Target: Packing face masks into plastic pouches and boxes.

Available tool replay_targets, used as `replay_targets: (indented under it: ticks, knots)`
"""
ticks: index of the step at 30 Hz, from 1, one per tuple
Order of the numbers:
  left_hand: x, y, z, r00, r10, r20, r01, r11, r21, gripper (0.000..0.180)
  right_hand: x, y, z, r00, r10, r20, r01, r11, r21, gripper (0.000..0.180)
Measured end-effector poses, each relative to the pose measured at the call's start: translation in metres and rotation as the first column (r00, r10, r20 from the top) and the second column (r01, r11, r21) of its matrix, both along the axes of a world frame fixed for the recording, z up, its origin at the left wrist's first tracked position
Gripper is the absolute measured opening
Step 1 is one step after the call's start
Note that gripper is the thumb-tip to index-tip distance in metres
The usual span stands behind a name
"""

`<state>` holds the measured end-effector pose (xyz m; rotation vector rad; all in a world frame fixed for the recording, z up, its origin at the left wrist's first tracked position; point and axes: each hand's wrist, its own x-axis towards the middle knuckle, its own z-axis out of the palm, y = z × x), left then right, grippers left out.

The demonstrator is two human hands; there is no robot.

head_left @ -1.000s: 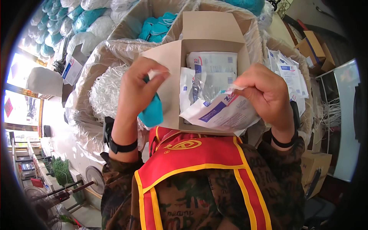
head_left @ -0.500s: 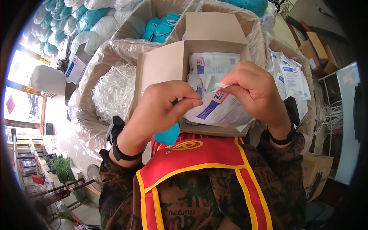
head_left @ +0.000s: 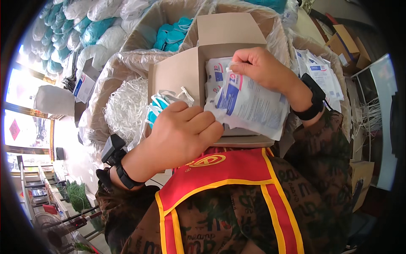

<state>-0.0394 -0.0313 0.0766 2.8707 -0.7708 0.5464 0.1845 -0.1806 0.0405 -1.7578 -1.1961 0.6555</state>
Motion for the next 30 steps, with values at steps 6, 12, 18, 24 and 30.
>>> replay_targets:
  ticks: [6,12,18,24,30]
  knots:
    - [-0.02,0.012,0.001,0.986,-0.072,-0.15,0.055,0.991,-0.119,0.023,0.022,0.002,-0.01,0.992,-0.07,0.104,0.067,0.997,0.03,0.016]
    - [-0.023,0.043,-0.015,0.845,0.174,-0.506,-0.516,0.514,-0.685,0.019,-0.021,-0.005,0.019,0.942,-0.085,0.324,0.032,0.986,0.165,0.013]
    - [0.006,0.016,-0.012,0.854,0.103,-0.51,-0.46,0.609,-0.647,0.036,-0.056,-0.012,0.034,0.775,-0.045,0.63,-0.238,0.903,0.357,0.014]
    - [0.014,0.014,-0.015,0.807,-0.12,-0.579,-0.462,0.484,-0.743,0.051,-0.06,-0.018,0.029,0.724,-0.166,0.669,-0.177,0.893,0.413,0.018]
    - [0.016,0.002,-0.026,0.863,-0.069,-0.501,-0.433,0.412,-0.802,0.049,-0.073,-0.011,0.023,0.791,-0.059,0.609,-0.256,0.872,0.417,0.021]
